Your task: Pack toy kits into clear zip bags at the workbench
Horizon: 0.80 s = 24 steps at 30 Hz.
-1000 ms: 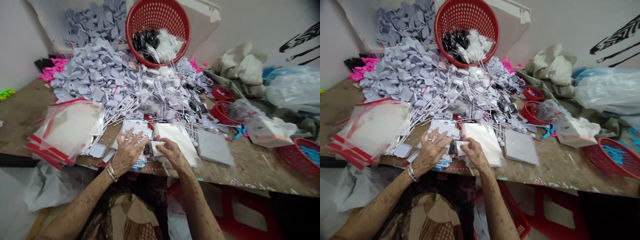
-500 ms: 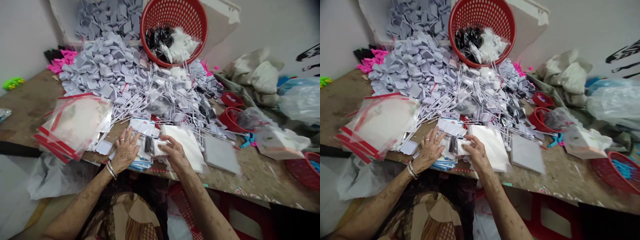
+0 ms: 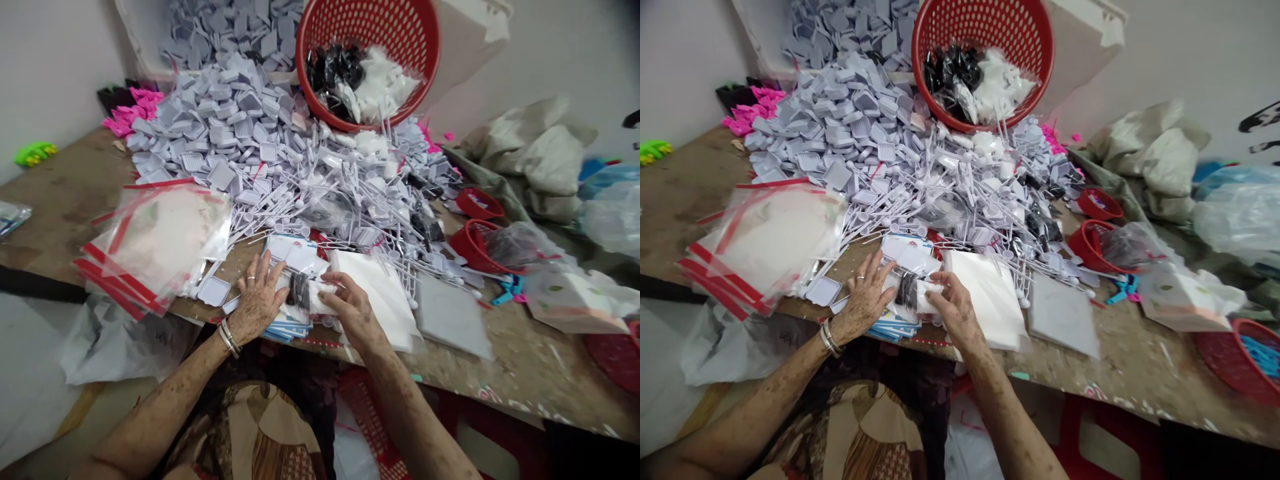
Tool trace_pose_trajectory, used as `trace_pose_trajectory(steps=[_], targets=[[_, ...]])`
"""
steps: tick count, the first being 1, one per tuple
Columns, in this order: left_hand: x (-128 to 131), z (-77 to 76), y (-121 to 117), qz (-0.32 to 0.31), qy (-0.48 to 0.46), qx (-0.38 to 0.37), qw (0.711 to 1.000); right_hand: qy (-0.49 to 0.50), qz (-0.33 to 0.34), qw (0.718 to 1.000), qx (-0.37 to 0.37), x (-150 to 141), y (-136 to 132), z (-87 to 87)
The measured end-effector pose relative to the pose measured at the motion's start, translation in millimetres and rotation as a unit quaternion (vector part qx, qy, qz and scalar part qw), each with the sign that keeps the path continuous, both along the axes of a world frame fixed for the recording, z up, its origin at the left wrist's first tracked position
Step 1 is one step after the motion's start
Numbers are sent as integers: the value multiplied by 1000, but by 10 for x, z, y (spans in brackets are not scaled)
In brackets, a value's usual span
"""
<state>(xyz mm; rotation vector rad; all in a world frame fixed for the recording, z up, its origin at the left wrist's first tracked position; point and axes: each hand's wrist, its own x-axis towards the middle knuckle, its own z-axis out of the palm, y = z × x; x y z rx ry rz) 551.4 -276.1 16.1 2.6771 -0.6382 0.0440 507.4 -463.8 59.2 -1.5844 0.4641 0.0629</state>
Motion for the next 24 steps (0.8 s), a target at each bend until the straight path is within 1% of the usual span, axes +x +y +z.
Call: trace_pose_trajectory(steps=[2,3,4,6,9,12,14,16,19,21,22,24], targets=[[-5,-3,-3,-2,-9,5,1000,4,51,996,-72,1,-91,30],[-6,-3,-6,-1,-13,7,1000,11,67,994,-83,-1,-144,43],[-8,-4,-9,1,-14,10,1000,19,75,994,-74,-5,-192,51],[-9,-4,-16,3,-14,12,1000,42,78,996,-25,-21,-257,51],[-13,-3,-28,2,-15,12,1000,65,82,994,43,-46,-244,15],[-21,-3,-44,3,-19,11,1000,70,75,993,65,-43,-149,-11],[-29,-11,-50,3,-22,12,1000,62,74,994,58,-33,-105,1],[-38,-20,-47,-2,-27,14,1000,44,77,996,15,-34,-107,25],[-58,1,-34,-2,-42,15,999,7,63,990,-128,-59,-177,30],[-82,68,-41,-5,-70,13,997,-5,49,979,-200,-77,-224,-9],[-98,117,-57,-15,-87,8,996,-6,46,975,-217,-83,-239,-36],[-135,236,-126,-51,-111,-6,993,5,58,973,-221,-90,-256,-85]])
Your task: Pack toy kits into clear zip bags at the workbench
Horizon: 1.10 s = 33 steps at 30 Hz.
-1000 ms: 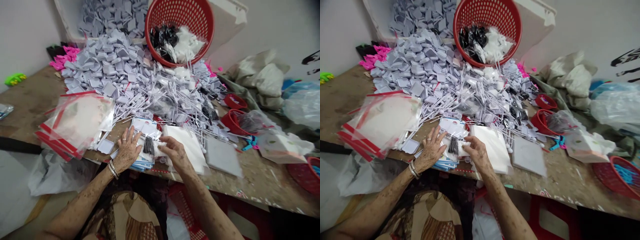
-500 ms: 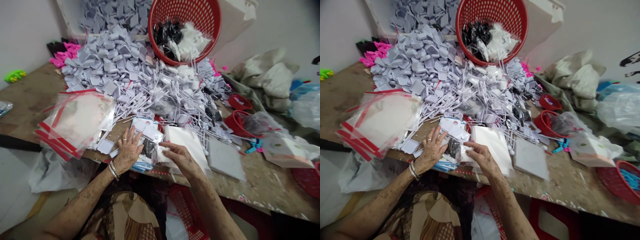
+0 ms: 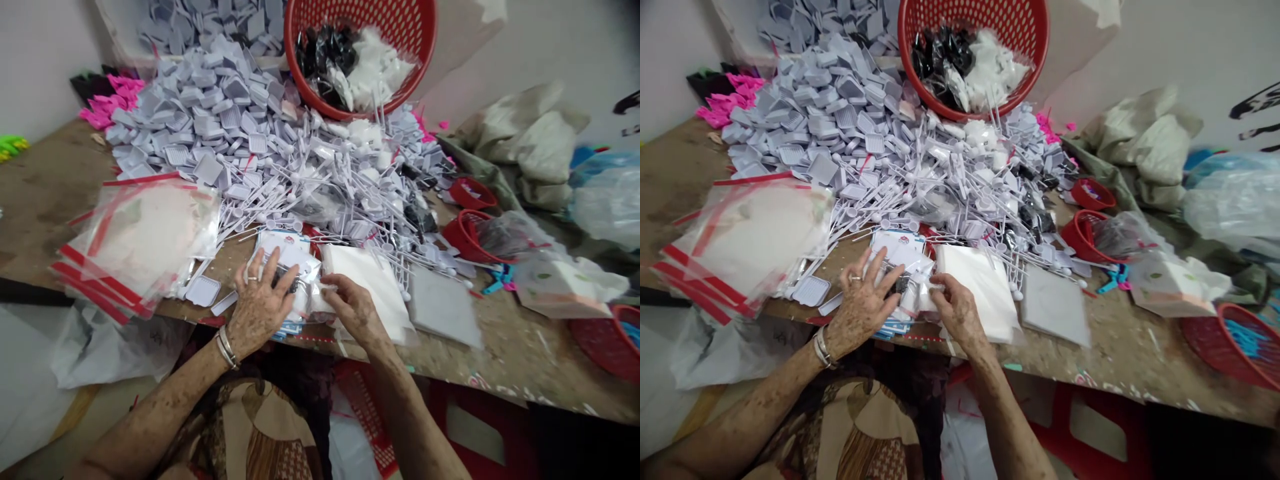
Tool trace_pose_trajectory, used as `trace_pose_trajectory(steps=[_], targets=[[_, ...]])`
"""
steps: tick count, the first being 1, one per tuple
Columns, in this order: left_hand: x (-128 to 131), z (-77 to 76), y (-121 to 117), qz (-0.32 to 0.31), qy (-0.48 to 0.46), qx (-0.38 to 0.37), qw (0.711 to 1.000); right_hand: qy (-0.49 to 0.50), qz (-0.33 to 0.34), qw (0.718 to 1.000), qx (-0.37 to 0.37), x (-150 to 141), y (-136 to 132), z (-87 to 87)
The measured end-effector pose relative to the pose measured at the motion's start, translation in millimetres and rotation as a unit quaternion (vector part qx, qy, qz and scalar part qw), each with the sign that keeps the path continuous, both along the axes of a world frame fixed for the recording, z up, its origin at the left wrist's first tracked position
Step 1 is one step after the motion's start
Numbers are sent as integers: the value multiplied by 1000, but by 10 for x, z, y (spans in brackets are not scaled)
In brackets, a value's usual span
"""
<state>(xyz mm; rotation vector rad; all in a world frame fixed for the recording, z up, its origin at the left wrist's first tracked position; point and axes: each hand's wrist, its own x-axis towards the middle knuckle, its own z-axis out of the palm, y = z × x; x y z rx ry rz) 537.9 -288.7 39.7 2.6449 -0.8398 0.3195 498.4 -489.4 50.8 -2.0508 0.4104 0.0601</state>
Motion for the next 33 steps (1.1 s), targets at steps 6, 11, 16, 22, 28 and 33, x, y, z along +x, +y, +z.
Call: trace_pose_trajectory(steps=[6,11,16,22,28,33], targets=[[-139,206,-379,-25,30,42,998,11,76,997,6,-97,-88,63],[-259,167,-534,10,34,48,998,-51,1,994,-98,-272,-181,118],[-218,264,-552,-35,35,76,996,-74,-54,993,-71,-398,-254,91],[-54,494,-601,-101,41,162,981,-73,-46,996,-29,-527,-273,140],[-132,474,-572,-87,28,168,981,-98,7,990,-99,-280,-70,159],[-192,360,-536,-78,15,131,988,-134,-24,988,-78,-3,11,138]])
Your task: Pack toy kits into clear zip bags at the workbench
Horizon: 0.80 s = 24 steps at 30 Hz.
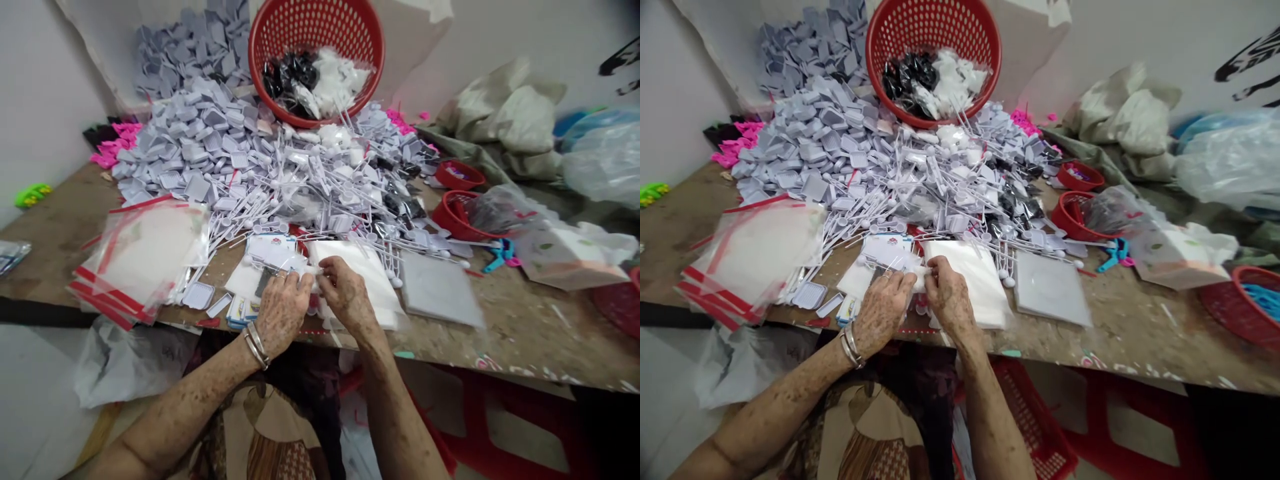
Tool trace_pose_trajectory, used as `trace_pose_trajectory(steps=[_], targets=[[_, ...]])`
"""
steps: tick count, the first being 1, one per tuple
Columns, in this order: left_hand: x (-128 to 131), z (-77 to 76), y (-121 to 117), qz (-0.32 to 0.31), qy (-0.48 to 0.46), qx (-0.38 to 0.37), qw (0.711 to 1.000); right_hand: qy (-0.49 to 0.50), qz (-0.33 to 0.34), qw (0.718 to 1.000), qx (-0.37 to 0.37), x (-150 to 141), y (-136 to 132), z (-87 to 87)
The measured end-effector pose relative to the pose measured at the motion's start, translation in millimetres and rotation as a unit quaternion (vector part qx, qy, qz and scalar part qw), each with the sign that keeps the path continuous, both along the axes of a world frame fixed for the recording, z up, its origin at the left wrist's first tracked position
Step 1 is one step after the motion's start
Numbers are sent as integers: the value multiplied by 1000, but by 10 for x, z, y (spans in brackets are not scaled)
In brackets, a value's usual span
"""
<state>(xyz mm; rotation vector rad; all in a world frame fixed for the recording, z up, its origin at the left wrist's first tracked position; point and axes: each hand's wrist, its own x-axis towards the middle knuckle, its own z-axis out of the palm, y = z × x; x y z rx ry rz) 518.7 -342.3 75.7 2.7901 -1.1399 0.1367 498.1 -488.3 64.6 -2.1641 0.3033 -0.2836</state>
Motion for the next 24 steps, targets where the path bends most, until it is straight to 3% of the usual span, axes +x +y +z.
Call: trace_pose_trajectory(steps=[4,10,14,17,19,21,24], targets=[[-1,-123,5,12,11,-80,997,37,40,990,131,-27,50,-110],[9,-325,-23,-8,47,-206,977,39,34,992,115,-122,81,-180],[36,-333,33,-6,80,-270,959,42,58,986,150,-38,53,-184],[109,-315,230,27,72,-257,963,58,43,991,113,-49,38,-176],[164,-338,401,90,55,-224,969,70,39,991,104,-83,54,-168],[204,-392,543,151,60,-192,968,70,30,991,114,-101,101,-170],[223,-476,637,178,94,-168,965,59,12,988,140,-63,209,-201]])
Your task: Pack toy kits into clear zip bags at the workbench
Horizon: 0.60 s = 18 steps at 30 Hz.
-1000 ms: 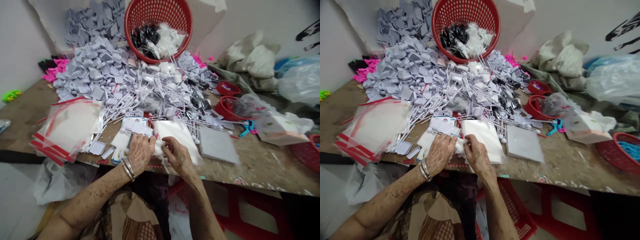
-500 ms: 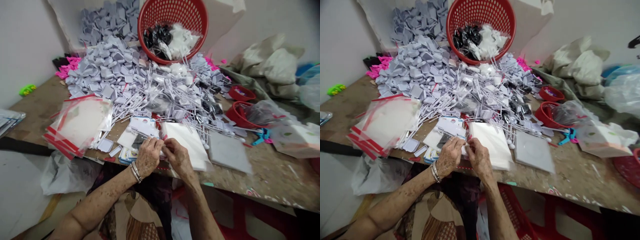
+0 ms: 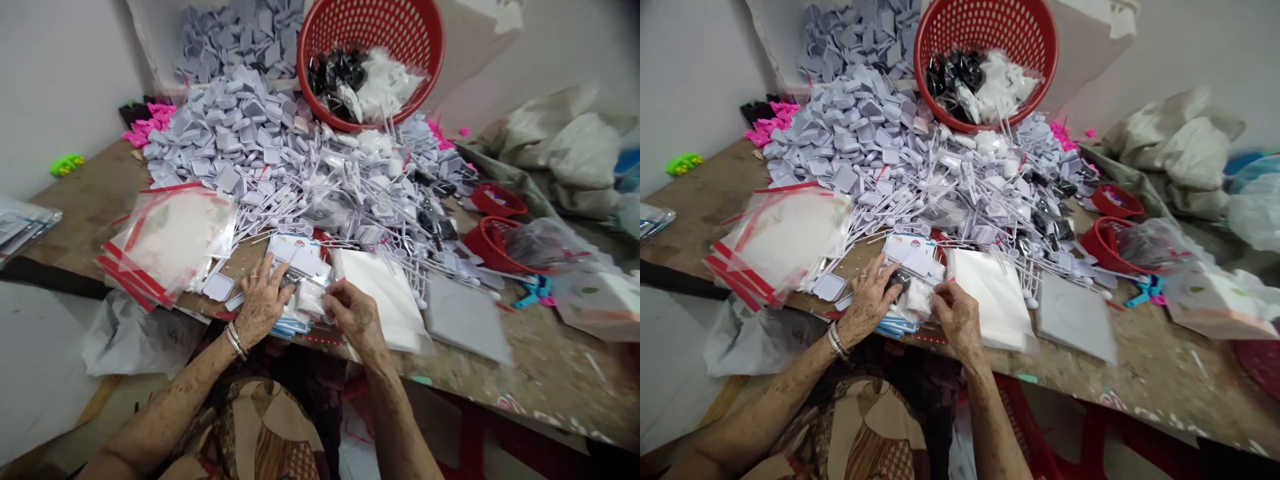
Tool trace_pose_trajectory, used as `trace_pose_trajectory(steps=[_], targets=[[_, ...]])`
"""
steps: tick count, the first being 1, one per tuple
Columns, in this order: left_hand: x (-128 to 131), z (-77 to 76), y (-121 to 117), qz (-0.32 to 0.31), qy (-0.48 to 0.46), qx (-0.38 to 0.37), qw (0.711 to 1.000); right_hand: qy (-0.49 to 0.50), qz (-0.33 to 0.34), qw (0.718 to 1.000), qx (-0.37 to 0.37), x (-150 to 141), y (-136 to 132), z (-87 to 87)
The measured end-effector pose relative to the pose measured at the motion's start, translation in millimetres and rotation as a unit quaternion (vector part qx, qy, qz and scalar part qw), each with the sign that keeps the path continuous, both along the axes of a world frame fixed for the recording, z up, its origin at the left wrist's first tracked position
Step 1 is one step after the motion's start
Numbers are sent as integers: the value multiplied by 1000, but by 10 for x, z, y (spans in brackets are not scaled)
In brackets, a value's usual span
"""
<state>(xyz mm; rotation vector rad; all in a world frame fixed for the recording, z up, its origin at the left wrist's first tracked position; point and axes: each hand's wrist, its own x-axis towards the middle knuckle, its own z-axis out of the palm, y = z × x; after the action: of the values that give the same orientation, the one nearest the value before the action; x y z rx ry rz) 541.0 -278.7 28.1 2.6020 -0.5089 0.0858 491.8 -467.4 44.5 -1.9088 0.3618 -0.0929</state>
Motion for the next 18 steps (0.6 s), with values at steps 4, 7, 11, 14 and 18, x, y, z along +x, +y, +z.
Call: trace_pose_trajectory(steps=[4,7,11,14,18], targets=[[-5,-34,-23,11,28,-10,999,-11,-37,999,29,75,107,-50],[-6,-32,-51,18,38,-24,999,-14,-75,997,27,64,137,-67],[-7,-27,-74,41,46,-36,997,8,-59,996,62,-5,158,-68],[-5,-7,-73,44,72,-59,995,17,-74,993,85,-42,157,-67],[6,32,-61,38,101,-98,989,-20,-111,991,75,-47,170,-87]])
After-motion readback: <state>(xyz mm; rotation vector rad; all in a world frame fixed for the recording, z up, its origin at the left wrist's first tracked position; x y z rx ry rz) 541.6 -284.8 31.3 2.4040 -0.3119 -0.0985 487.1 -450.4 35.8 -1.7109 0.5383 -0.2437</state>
